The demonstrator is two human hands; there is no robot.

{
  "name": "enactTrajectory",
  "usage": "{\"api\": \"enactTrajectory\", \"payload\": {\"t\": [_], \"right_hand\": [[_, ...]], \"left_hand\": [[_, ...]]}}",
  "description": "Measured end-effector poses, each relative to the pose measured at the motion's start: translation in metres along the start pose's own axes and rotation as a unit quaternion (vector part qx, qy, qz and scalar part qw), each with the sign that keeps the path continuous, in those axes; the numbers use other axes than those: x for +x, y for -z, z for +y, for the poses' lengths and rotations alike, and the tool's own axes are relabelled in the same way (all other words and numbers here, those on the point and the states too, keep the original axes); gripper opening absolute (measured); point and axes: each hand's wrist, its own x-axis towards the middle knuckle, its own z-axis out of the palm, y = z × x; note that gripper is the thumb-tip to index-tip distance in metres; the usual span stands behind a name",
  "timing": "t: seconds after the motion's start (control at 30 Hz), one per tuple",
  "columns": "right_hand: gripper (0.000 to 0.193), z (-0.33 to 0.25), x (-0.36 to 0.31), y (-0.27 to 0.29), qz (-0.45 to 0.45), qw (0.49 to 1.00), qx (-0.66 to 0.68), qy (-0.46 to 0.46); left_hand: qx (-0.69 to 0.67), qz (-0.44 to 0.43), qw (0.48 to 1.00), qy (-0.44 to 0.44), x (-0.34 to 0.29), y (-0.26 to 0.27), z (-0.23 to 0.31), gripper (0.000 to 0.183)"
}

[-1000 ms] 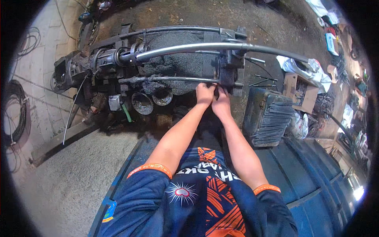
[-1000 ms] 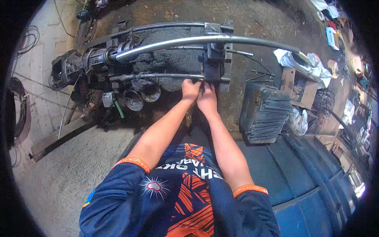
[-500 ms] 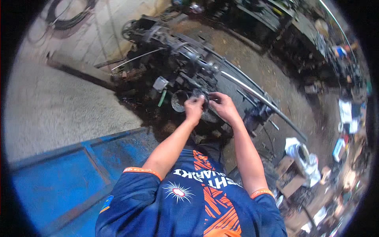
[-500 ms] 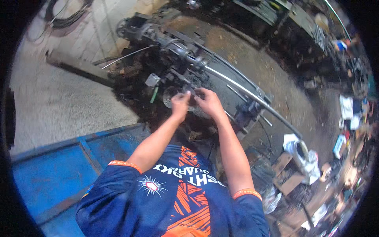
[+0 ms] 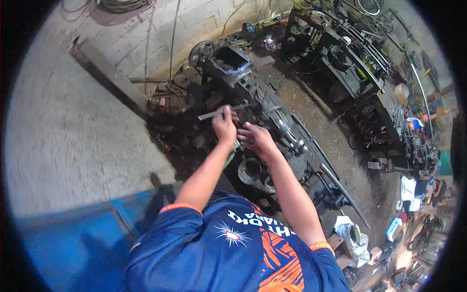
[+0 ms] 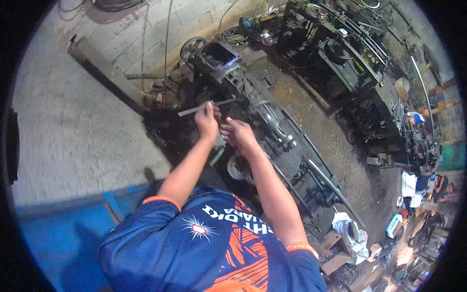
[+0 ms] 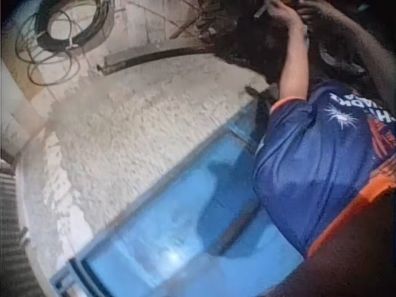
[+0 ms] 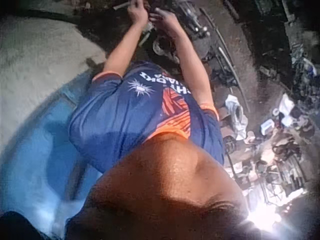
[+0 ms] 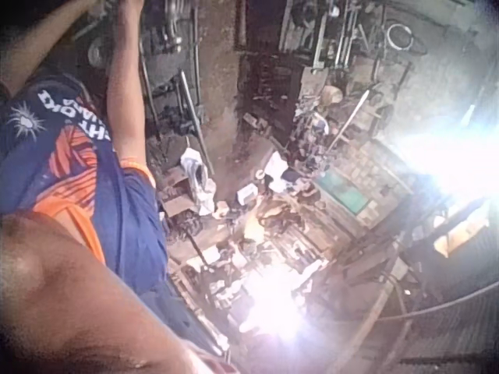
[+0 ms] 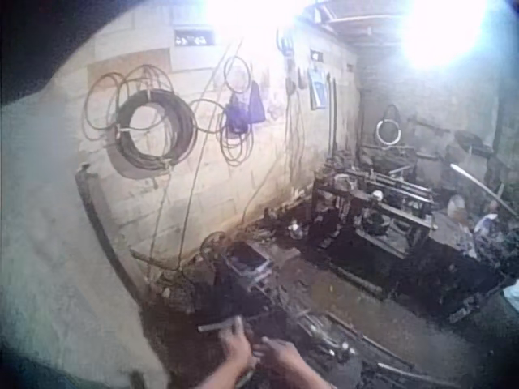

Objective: The person operates a lathe machine to process and shape a metal rod, checking the results and organizing finished pieces.

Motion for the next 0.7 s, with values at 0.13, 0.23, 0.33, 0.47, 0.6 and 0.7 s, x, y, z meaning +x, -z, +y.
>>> {"api": "enactTrajectory", "payload": {"t": [0.13, 0.23, 0.33, 0.47, 0.6, 0.7], "right_hand": [[0.044, -0.029, 0.046, -0.062, 0.034, 0.957, 0.289, -0.012], [0.035, -0.061, 0.061, -0.112, 0.178, 0.94, 0.282, 0.069], [0.032, -0.085, 0.108, -0.129, 0.281, 0.927, 0.147, 0.2], [0.036, -0.104, 0.165, -0.123, 0.326, 0.931, 0.011, 0.16], [0.044, -0.098, 0.2, -0.139, 0.351, 0.932, -0.029, 0.086], [0.046, -0.093, 0.225, -0.138, 0.374, 0.921, -0.066, 0.086]], "left_hand": [[0.05, -0.222, 0.919, -0.323, 0.019, 0.03, 0.029, 0.016], [0.095, -0.369, 0.863, -0.332, 0.083, 0.054, 0.068, 0.03], [0.104, -0.382, 0.869, -0.297, 0.174, 0.061, 0.057, 0.029], [0.189, -0.293, 0.886, -0.306, 0.325, 0.035, 0.035, 0.022], [0.302, -0.274, 0.849, -0.335, 0.442, 0.011, 0.01, 0.023], [0.361, -0.263, 0.797, -0.407, 0.489, -0.012, -0.012, 0.026]]}}
